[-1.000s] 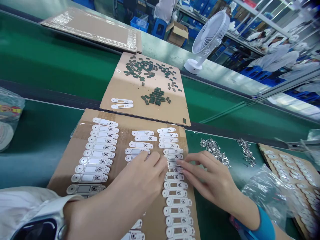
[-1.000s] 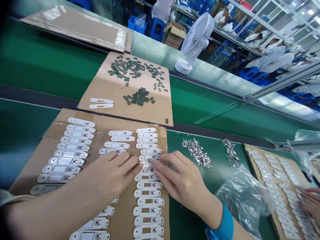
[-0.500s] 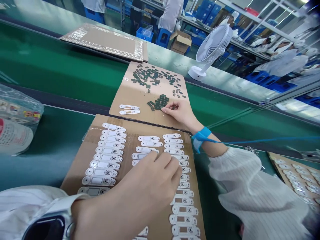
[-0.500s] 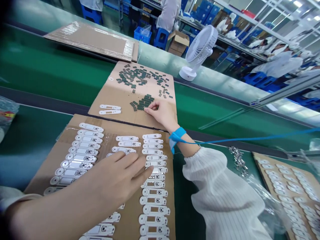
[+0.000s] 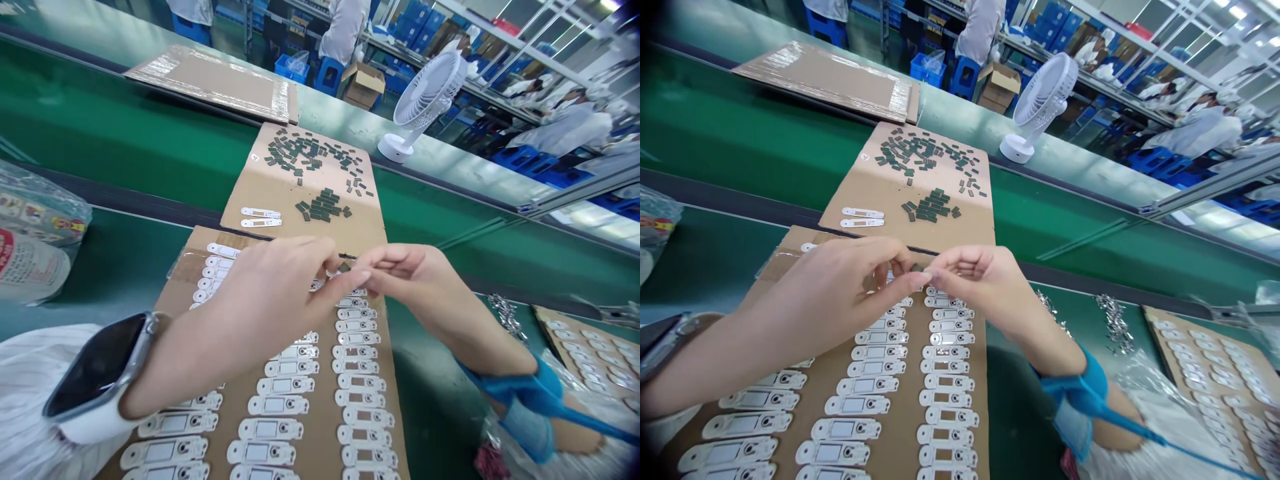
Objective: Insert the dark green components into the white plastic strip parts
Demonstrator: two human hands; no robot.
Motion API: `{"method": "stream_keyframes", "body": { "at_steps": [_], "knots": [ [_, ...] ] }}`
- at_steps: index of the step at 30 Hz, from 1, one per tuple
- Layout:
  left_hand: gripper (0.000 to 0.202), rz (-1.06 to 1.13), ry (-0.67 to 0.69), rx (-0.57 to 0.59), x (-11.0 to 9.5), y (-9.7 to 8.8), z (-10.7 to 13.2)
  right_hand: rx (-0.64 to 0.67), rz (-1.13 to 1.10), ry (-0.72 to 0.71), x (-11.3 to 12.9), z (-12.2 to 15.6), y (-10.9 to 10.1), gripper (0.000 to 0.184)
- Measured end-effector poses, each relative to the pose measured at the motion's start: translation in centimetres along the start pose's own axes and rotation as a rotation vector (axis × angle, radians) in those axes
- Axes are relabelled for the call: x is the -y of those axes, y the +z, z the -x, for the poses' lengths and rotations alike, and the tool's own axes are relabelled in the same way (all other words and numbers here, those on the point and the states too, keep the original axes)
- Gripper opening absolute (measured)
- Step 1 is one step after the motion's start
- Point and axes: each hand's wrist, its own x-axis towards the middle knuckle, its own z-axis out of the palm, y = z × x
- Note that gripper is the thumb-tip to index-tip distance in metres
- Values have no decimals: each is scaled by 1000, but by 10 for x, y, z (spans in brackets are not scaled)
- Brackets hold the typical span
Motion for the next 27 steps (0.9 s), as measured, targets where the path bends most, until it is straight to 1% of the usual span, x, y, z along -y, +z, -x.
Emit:
{"method": "stream_keyframes", "body": {
  "at_steps": [2, 4, 6, 9, 11, 13, 15, 16, 17, 19, 22, 24, 25, 26, 27],
  "knots": [
    [35, 153, 25, 25, -1, 3, 0, 26, -8, 1, 3, 10, 3, 18],
    [35, 278, 17, 45, -2, 5, 0, 24, -18, -8, 3, 18, 5, 16],
    [36, 402, -29, 80, -3, 6, -1, -6, -40, -29, 2, 23, 5, 15],
    [39, 551, -110, 171, -2, 4, -2, -33, -73, -52, -1, 29, 5, 15],
    [41, 591, -155, 222, -1, 2, -2, -34, -74, -55, -4, 33, 5, 14],
    [42, 602, -177, 241, -1, 1, -2, -62, -59, -60, -5, 36, 6, 11],
    [42, 594, -168, 236, -2, 2, -1, -102, -37, -68, -6, 37, 7, 11],
    [42, 573, -147, 215, -3, 3, 0, -115, -30, -69, -6, 38, 8, 11],
    [41, 534, -112, 180, -3, 4, 1, -122, -28, -67, -6, 37, 8, 12],
    [40, 402, 11, 61, -5, 6, 2, -119, -46, -63, -6, 37, 8, 11],
    [41, 102, 300, -197, -6, 10, 5, -105, -120, -46, -6, 36, 6, 9],
    [36, -102, 483, -317, -5, 11, 8, -81, -200, -10, -5, 37, 5, 11],
    [32, -179, 556, -343, -4, 10, 9, -64, -243, 18, -4, 38, 4, 12],
    [30, -232, 617, -338, -3, 9, 11, -41, -284, 50, -4, 39, 4, 13],
    [29, -264, 669, -304, -2, 8, 13, -13, -313, 85, -3, 40, 3, 14]
  ]
}}
